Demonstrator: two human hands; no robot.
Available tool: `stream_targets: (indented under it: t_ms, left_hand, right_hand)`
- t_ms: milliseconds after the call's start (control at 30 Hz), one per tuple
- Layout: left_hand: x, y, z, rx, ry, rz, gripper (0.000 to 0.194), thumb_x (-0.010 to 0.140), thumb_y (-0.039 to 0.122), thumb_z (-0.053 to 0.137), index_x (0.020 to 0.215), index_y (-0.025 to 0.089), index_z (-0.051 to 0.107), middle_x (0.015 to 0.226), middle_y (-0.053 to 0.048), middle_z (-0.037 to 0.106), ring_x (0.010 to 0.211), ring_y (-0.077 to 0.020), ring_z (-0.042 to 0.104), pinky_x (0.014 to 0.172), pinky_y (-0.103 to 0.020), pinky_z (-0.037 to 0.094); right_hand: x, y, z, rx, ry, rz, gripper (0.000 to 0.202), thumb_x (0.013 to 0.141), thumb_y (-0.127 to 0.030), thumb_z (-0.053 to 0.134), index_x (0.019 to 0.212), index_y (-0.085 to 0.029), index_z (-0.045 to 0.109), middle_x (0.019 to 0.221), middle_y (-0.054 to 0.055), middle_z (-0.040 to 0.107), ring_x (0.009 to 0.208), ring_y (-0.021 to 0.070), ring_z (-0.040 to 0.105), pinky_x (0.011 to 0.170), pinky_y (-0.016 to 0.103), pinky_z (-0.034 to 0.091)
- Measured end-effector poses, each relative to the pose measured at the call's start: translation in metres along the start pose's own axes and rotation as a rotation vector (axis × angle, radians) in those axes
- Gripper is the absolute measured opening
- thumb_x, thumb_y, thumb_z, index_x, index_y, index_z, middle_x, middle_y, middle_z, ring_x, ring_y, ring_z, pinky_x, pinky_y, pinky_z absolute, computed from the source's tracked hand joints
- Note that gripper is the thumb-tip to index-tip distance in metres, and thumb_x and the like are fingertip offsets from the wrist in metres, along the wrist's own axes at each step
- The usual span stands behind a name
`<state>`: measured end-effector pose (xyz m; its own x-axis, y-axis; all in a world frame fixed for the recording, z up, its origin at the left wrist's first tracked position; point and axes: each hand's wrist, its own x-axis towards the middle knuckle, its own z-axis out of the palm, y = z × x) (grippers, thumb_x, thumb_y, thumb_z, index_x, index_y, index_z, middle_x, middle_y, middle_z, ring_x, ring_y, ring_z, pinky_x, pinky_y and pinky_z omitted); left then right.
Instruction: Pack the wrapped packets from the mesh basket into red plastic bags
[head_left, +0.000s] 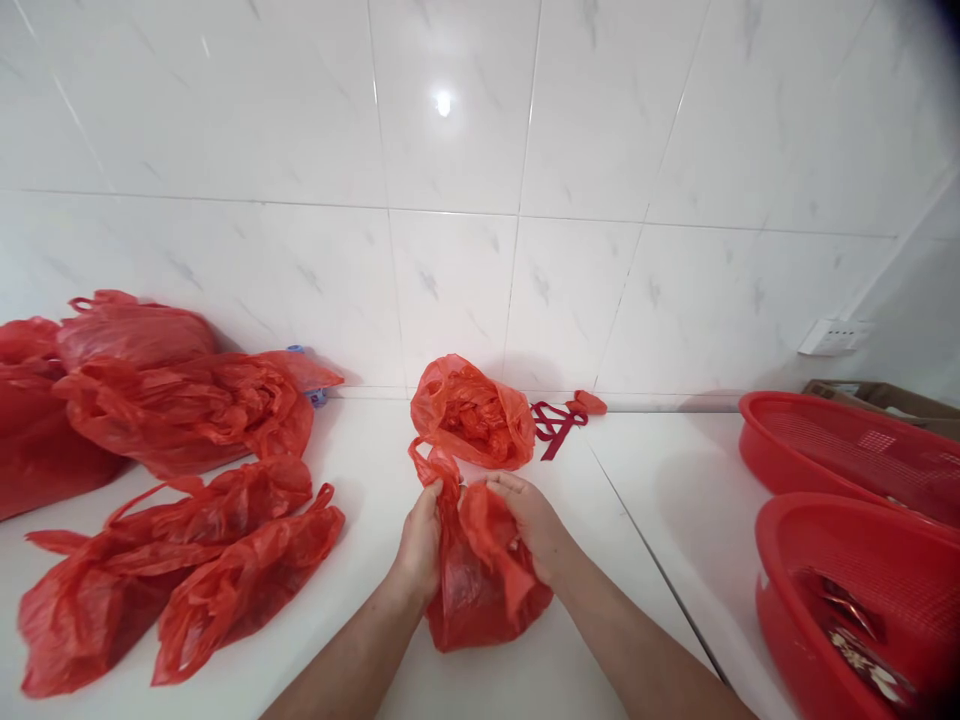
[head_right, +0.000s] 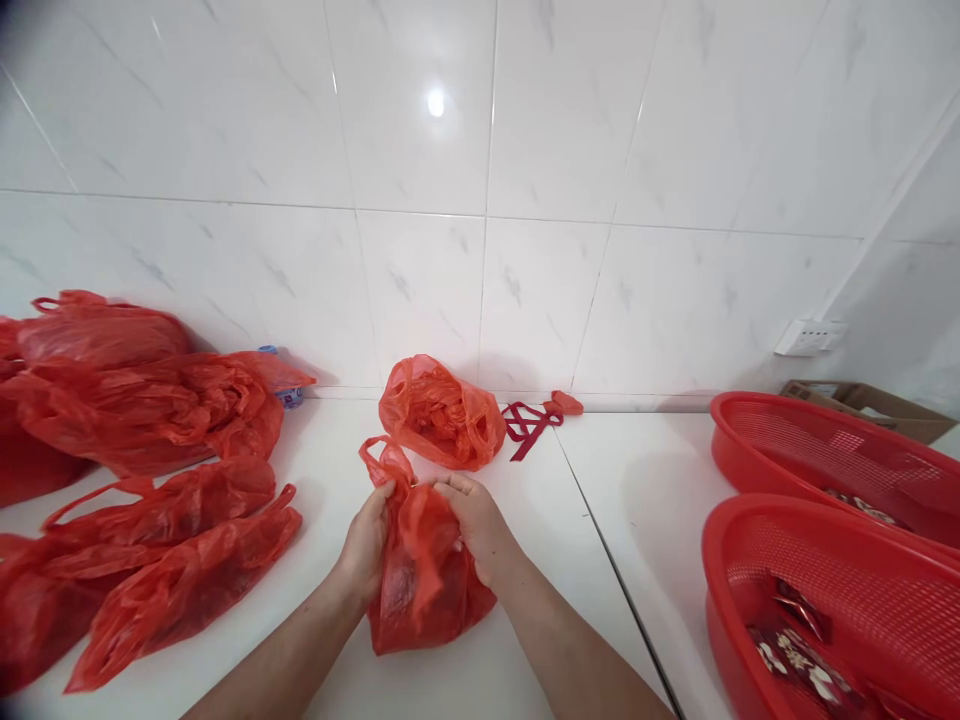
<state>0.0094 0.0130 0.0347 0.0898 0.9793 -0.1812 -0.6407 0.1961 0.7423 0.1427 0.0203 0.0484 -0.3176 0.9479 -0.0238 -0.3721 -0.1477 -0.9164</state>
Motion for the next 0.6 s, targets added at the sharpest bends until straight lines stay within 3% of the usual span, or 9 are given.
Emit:
stream_targets:
  t_ms: [67,167,333,467,600]
  left_hand:
    - [0.001,-0.001,-0.001,0.055,-0.006,0.057,0.016,0.077,0.034,0.059,0.083,0.02,0.06,0.069,0.001,0.063,0.061,-0.0151,0.059,0.064,-0.028,0.046]
    - [0.003,-0.001,-0.001,0.236,-0.119,0.175,0.015,0.073,0.028,0.064,0.086,0.02,0.062,0.075,0.002,0.061,0.062,-0.0126,0.057,0.061,-0.025,0.044]
    - [0.009,-0.001,-0.002,0.559,-0.106,0.45,0.014,0.069,0.02,0.062,0.082,0.019,0.069,0.101,-0.004,0.054,0.088,-0.0163,0.055,0.074,-0.027,0.046]
    - [0.009,-0.007,-0.003,0.657,-0.07,0.463,0.038,0.067,0.019,0.064,0.106,0.022,0.064,0.103,-0.005,0.056,0.087,-0.0176,0.057,0.076,-0.031,0.047]
    - [0.001,-0.012,-0.005,0.76,-0.073,0.503,0.051,0.075,0.02,0.058,0.124,0.026,0.048,0.117,-0.007,0.054,0.101,-0.0202,0.055,0.081,-0.034,0.047]
  right_hand:
    - [0.0,0.0,0.0,-0.008,-0.011,0.023,0.041,0.074,-0.043,0.067,0.108,-0.023,0.058,0.076,0.0,0.066,0.057,0.0111,0.058,0.051,0.021,0.043]
    - [-0.002,-0.002,0.0,-0.042,-0.116,0.03,0.048,0.075,-0.039,0.069,0.117,-0.024,0.054,0.074,-0.001,0.065,0.061,0.0117,0.06,0.058,0.023,0.045]
    - [-0.008,-0.006,0.004,-0.109,-0.218,0.028,0.034,0.071,-0.035,0.073,0.101,-0.02,0.063,0.086,0.001,0.066,0.081,0.0155,0.062,0.074,0.027,0.046]
    - [-0.008,-0.001,0.006,-0.059,-0.181,0.076,0.029,0.073,-0.036,0.07,0.096,-0.019,0.064,0.087,0.002,0.066,0.08,0.016,0.062,0.082,0.032,0.045]
    - [-0.005,0.001,0.002,0.049,-0.052,0.126,0.026,0.071,-0.036,0.069,0.089,-0.018,0.063,0.073,0.0,0.063,0.066,0.0142,0.06,0.07,0.03,0.047]
